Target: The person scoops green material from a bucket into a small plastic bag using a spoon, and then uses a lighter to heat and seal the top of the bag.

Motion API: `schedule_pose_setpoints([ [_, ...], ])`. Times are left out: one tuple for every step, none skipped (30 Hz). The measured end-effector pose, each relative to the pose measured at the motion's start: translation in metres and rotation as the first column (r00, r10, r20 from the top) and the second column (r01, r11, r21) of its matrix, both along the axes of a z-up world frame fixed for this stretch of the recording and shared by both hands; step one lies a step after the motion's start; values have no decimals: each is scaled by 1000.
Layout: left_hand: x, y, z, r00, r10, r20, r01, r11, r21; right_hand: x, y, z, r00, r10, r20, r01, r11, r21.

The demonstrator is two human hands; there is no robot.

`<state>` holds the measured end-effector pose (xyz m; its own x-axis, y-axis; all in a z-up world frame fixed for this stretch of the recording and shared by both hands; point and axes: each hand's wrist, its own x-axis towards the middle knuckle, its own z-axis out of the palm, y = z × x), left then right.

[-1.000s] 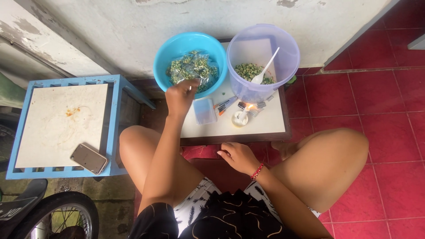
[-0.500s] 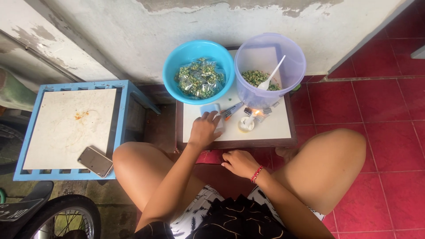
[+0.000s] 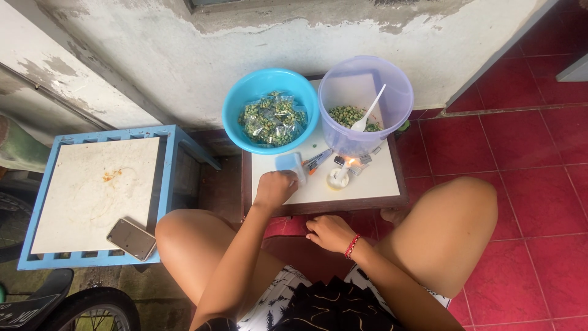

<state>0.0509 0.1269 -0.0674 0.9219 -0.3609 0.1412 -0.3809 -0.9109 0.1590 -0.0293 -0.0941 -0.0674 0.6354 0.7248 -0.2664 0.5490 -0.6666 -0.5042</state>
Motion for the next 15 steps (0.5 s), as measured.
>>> schedule_pose_setpoints([
  [0,1,-1,1000,1,1,-1,1000,-1,0,0,1,1000,1,1,-1,1000,-1],
  [0,1,-2,1000,-6,18,7,1000,-15,0,0,2,1000,-2,-5,2,1000,12],
  [2,1,-3,999,-13,36,14,999,-30,0,0,4,1000,-5,-11,5,1000,23],
  [-2,0,-3,999,-13,38,14,999,-31,-3,-1,4,1000,-5,-9,5,1000,22],
  [-2,0,-2,998,1,61,1,999,-34,-2,-1,4,1000,-6,12,5,1000,23],
  [-1,0,-1,996,16,84,-13,999,-37,-1,-1,5,999,-6,32,6,1000,25],
  [1,0,3,996,13,93,-10,999,-36,1,-2,6,999,-9,42,8,1000,26],
  [2,0,8,994,24,104,-20,999,-43,3,-3,7,999,-10,30,9,999,39],
  [-2,0,10,994,35,106,-30,998,-49,0,-3,7,1000,-10,10,10,999,52],
  [-2,0,13,994,33,106,-28,998,-48,0,-3,7,1000,-12,9,12,999,53],
  [-2,-1,15,994,41,100,-34,997,-76,1,-3,7,1000,-16,10,15,999,50],
  [-2,-1,18,994,50,95,-40,994,-105,1,-3,7,1000,-19,11,18,999,46],
  [-2,-2,17,995,48,93,-38,994,-103,1,-3,7,1000,-21,8,20,999,47],
  [-2,-2,16,997,45,64,-39,995,-91,1,-2,7,1000,-16,10,15,998,64],
  [-2,-2,16,998,43,36,-40,996,-80,1,-2,6,1000,-11,14,10,997,80],
])
